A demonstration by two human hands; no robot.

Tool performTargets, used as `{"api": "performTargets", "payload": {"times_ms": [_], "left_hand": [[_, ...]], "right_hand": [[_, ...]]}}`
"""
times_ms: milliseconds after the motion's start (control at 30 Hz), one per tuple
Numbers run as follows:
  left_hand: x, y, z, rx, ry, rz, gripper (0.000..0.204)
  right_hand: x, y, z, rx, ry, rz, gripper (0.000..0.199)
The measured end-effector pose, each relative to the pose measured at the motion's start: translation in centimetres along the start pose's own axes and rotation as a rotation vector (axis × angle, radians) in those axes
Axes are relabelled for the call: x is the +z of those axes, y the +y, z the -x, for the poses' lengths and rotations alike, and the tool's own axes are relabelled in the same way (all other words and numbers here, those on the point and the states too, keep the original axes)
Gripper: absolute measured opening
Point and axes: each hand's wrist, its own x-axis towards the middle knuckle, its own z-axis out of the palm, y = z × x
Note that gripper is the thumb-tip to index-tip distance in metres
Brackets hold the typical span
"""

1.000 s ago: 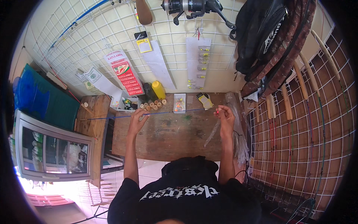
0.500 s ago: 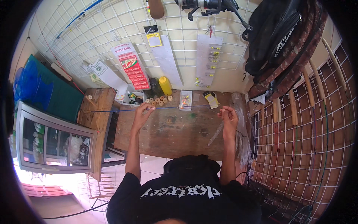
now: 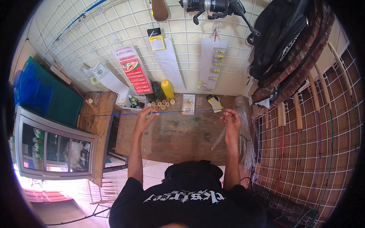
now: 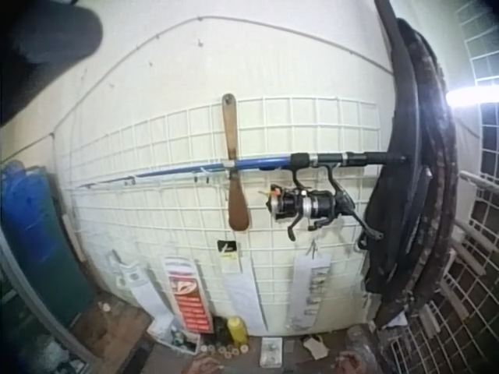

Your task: The recorder is threading and sliding small cork handle rings onto a fishing rod blank to assemble or repair the handle.

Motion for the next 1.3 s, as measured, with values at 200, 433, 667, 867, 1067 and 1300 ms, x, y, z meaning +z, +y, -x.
{"api": "performTargets", "payload": {"times_ms": [200,433,667,867,1067,1300], "left_hand": [[-1.3,-0.4,-0.4,0.055,-0.037,0.068,0.015],[-3.4,-2.4,-1.1,0.123,0.035,0.196,0.012],[-5.0,-4.7,-1.6,0.117,-0.008,0.266,0.008],[-5.9,-5.9,-1.1,0.043,-0.061,0.332,0.008],[-5.8,-6.6,-0.6,-0.002,-0.009,0.369,0.01],[-6.0,-7.0,-0.3,-0.011,-0.054,0.329,0.011]], "right_hand": [[0.9,0.7,0.5,-0.059,0.023,0.125,0.018],[4.0,1.0,1.6,-0.136,0.12,0.071,0.017],[6.6,1.0,1.6,-0.289,0.222,-0.132,0.016],[7.2,1.0,1.5,-0.338,0.235,-0.267,0.017],[8.3,0.4,2.3,-0.282,0.149,-0.401,0.022],[9.8,-0.2,3.2,-0.242,0.074,-0.163,0.035]]}}
